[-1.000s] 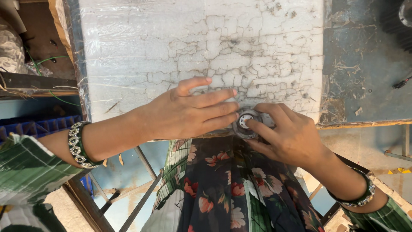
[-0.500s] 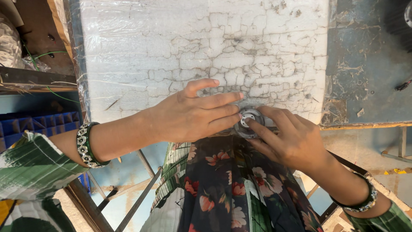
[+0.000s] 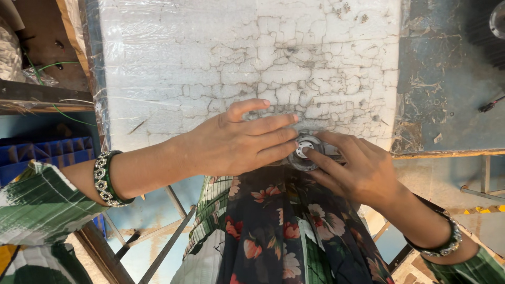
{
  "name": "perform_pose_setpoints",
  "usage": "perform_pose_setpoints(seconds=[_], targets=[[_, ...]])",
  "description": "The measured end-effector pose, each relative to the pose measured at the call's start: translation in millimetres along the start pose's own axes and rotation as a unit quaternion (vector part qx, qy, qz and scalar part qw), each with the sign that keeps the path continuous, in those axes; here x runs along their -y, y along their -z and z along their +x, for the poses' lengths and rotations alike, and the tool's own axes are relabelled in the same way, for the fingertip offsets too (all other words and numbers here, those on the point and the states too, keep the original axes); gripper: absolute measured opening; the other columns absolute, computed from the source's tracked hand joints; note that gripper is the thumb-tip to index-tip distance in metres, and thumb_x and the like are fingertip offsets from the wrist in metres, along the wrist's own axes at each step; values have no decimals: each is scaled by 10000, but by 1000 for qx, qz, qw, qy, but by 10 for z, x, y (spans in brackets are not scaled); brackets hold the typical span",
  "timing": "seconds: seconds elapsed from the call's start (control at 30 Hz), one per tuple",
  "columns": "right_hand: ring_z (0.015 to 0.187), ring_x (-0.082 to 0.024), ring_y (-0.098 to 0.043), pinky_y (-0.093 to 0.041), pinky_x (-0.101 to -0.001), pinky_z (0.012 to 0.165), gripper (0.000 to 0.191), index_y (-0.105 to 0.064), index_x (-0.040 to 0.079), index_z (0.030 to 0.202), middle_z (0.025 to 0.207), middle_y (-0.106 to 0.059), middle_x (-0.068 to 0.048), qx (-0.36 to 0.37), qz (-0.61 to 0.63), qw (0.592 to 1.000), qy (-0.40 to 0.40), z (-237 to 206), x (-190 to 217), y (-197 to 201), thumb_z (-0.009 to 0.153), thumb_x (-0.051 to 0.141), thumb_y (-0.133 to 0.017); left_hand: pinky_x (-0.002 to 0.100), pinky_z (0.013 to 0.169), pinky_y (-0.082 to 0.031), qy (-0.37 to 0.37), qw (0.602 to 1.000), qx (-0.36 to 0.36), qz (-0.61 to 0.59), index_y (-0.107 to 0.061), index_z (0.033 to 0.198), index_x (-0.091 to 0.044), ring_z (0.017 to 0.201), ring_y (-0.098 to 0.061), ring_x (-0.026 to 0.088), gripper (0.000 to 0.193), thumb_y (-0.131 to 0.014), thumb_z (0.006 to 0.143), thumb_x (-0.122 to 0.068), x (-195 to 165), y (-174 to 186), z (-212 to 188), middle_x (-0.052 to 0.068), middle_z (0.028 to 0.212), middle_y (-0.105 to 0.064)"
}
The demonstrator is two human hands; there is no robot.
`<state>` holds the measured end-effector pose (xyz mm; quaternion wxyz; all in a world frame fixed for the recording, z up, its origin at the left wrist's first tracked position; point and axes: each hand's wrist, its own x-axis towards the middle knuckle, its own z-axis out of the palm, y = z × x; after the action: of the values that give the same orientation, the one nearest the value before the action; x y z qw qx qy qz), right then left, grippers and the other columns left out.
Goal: The person assembles small electronic components on a workbench. They insert a white circular part into a black housing, then use a green heat gun to apply heat to the assembly. The person repeats this process with multiple components, handling wires and small parts throughout.
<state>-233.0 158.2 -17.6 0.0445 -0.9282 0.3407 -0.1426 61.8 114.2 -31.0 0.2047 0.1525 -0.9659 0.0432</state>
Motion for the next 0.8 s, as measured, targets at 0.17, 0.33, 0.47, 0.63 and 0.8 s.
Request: perform_pose_setpoints(seconds=[0.17, 0.33, 0.47, 0.63, 0.8], targets=[[886, -252, -713, -580, -356, 707, 447, -733, 103, 1160, 1196, -699, -111, -52, 20, 998, -4, -106, -66, -84, 762, 248, -875, 432, 1295, -69, -34, 999, -42, 9, -738, 1248, -278, 1486, -408, 105, 208, -630, 1072, -249, -60, -89, 93, -121, 1393, -645], [925, -274, -730, -580, -351, 743, 447, -657, 22, 1085, 1186, -715, -141, -107, 101, 989, -25, -198, -130, -163, 771, 205, -917, 444, 1287, -59, -23, 998, -10, 56, -754, 1181, -283, 1479, -395, 95, 209, -629, 1015, -297, -195, -135, 231, -141, 1330, -649], [893, -285, -728, -568, -359, 712, 427, -661, 36, 1043, 1168, -724, -156, -115, 110, 987, -28, -273, -194, -143, 732, 180, -916, 456, 1301, -38, -39, 996, -3, 79, -749, 1162, -282, 1489, -391, 97, 209, -633, 988, -281, -179, -104, 356, -148, 1285, -648], [871, -276, -722, -565, -355, 694, 410, -681, 49, 1050, 1150, -728, -149, -126, 120, 985, -17, -342, -330, -112, 726, 150, -910, 469, 1297, -31, -41, 994, 36, 92, -740, 1105, -291, 1480, -409, 108, 169, -645, 967, -269, -193, -86, 543, -157, 1229, -648], [883, -277, -726, -564, -350, 694, 398, -679, 51, 1040, 1144, -726, -144, -139, 128, 982, -4, -333, -413, -118, 730, 139, -912, 467, 1277, -68, -35, 995, 65, 73, -764, 1062, -274, 1445, -444, 125, 188, -643, 920, -250, -221, -79, 627, -121, 1237, -657]])
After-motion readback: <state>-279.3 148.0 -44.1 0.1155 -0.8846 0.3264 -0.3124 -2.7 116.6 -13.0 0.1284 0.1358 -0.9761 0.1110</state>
